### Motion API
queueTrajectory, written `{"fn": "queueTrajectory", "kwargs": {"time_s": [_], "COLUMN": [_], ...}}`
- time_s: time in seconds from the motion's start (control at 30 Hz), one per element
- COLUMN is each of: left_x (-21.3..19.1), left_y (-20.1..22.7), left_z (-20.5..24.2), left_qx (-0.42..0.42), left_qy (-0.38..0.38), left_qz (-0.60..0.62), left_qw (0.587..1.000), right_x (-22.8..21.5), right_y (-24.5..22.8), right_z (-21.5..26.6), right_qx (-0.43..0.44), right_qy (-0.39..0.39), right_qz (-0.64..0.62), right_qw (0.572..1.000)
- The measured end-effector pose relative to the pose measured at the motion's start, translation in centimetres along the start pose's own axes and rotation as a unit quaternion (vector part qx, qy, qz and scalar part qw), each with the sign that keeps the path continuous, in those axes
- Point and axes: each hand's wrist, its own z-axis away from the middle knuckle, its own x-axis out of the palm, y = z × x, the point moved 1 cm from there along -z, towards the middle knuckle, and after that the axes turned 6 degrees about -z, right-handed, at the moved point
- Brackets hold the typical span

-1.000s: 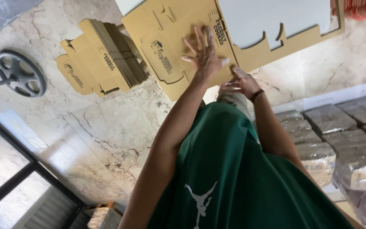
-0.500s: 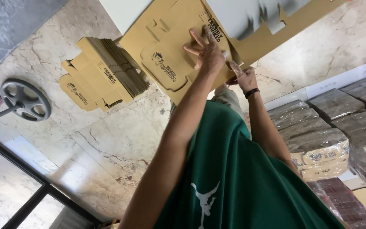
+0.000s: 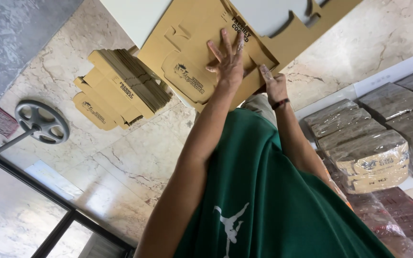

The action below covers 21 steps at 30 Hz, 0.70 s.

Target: The person repeatedly cuts flat cardboard sheets on a table using a handheld utility knife. They align the knife along pre-scored lines and slice through the material, then lift and move the cut pieces to the floor or a side pile. The process is repeated for multiple sheets.

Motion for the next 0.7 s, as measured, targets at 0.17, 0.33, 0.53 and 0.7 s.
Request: {"fn": "queueTrajectory", "kwargs": {"time_s": [0.17, 0.33, 0.53, 0.7], "left_x": [-0.6, 0.2, -2.6, -1.3], "left_y": [-0.1, -0.9, -2.6, -3.4], "left_z": [0.5, -0.8, 2.4, 4.4], "left_qx": [0.006, 0.035, 0.084, 0.103], "left_qy": [-0.008, 0.027, -0.073, -0.059], "left_qz": [-0.001, -0.033, -0.086, -0.149], "left_qw": [1.000, 0.998, 0.990, 0.982], "right_x": [0.2, 0.8, 0.8, 4.8], "right_y": [0.6, -2.8, 0.8, 1.8], "right_z": [-0.2, 0.5, 1.2, 2.3], "right_qx": [-0.110, 0.058, 0.228, 0.252], "right_qy": [0.055, 0.055, -0.022, -0.055], "right_qz": [0.083, -0.037, -0.097, -0.002], "right_qw": [0.989, 0.996, 0.969, 0.966]}}
